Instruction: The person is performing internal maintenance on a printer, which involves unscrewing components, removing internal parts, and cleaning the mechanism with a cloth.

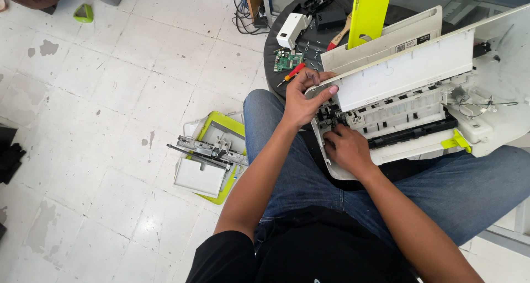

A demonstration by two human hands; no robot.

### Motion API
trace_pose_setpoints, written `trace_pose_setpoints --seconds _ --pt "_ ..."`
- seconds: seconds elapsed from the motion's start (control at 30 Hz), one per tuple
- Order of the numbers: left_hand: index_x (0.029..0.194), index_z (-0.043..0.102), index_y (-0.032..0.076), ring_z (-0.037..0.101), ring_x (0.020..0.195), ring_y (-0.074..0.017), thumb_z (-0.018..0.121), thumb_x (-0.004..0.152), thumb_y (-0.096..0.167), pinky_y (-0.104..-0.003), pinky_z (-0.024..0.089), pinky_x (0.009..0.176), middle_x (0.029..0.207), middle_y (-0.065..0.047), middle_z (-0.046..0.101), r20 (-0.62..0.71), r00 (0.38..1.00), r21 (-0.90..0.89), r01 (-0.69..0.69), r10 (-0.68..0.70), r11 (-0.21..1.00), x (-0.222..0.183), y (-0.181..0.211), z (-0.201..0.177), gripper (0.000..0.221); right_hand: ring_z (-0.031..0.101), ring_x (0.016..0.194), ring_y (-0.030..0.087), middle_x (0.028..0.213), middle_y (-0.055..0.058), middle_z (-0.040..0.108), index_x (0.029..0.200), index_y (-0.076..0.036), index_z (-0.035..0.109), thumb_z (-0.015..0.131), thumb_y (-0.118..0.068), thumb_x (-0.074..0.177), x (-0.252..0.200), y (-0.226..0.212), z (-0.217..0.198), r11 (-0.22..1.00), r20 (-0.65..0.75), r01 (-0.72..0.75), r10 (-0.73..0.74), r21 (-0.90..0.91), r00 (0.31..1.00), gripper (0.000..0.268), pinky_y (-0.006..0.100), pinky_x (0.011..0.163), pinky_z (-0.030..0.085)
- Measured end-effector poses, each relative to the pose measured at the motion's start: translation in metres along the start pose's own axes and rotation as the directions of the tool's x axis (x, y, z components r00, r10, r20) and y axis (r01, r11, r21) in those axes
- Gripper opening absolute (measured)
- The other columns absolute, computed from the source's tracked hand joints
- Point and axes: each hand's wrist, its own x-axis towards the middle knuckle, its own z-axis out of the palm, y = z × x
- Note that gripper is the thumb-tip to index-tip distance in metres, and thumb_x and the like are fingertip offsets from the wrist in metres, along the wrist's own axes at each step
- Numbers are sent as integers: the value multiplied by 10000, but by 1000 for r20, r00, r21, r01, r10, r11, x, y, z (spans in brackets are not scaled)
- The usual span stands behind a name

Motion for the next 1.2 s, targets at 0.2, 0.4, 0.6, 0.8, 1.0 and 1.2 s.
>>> trace_pose_setpoints --seconds 0.2,0.4,0.6,0.8,1.0,1.2 --pt "912 515 114 679 1053 -112 874 848 137 -309 498 970 1058 -166 770 -13 1000 -5 5 -5 1000 -1 -2 1 365 719 813 282 918 10 615 1044 -240 728 755 -279 883 -4 3 -47 993 -58 -95 99 63 993 168 370 668 571" --pt "921 511 114 673 1022 -88 869 859 149 -290 503 953 1053 -155 774 -8 1000 -5 12 -12 1000 2 0 4 365 709 797 312 993 137 657 1105 -64 751 743 49 942 -25 24 -80 694 -79 -304 462 653 884 199 337 633 547" --pt "962 510 131 697 996 -118 855 873 170 -320 488 971 1079 -151 774 12 1000 72 -2 1 997 4 -1 5 359 702 745 174 946 79 675 1142 -27 658 643 43 978 -66 50 -88 4 49 -77 732 997 679 179 286 644 574" --pt "982 513 102 680 1006 -150 852 873 156 -381 496 962 1081 -162 772 20 999 174 30 -34 984 2 -2 0 360 748 831 283 1066 231 728 1159 21 634 627 26 932 -97 59 -92 -90 -92 215 698 972 710 227 358 663 614" --pt "932 481 130 688 1074 -216 805 930 149 -445 468 984 1119 -215 759 68 997 165 33 -45 986 3 2 0 324 701 799 240 1077 256 678 1059 75 606 634 105 910 -89 28 -136 95 -208 197 680 976 703 154 403 669 610" --pt "928 472 127 662 1033 -149 825 901 142 -405 459 997 1092 -183 770 50 996 161 59 -68 985 2 9 5 354 722 888 271 1100 229 654 1058 103 620 699 134 894 -96 44 -140 379 -230 -69 687 923 689 185 385 757 626"
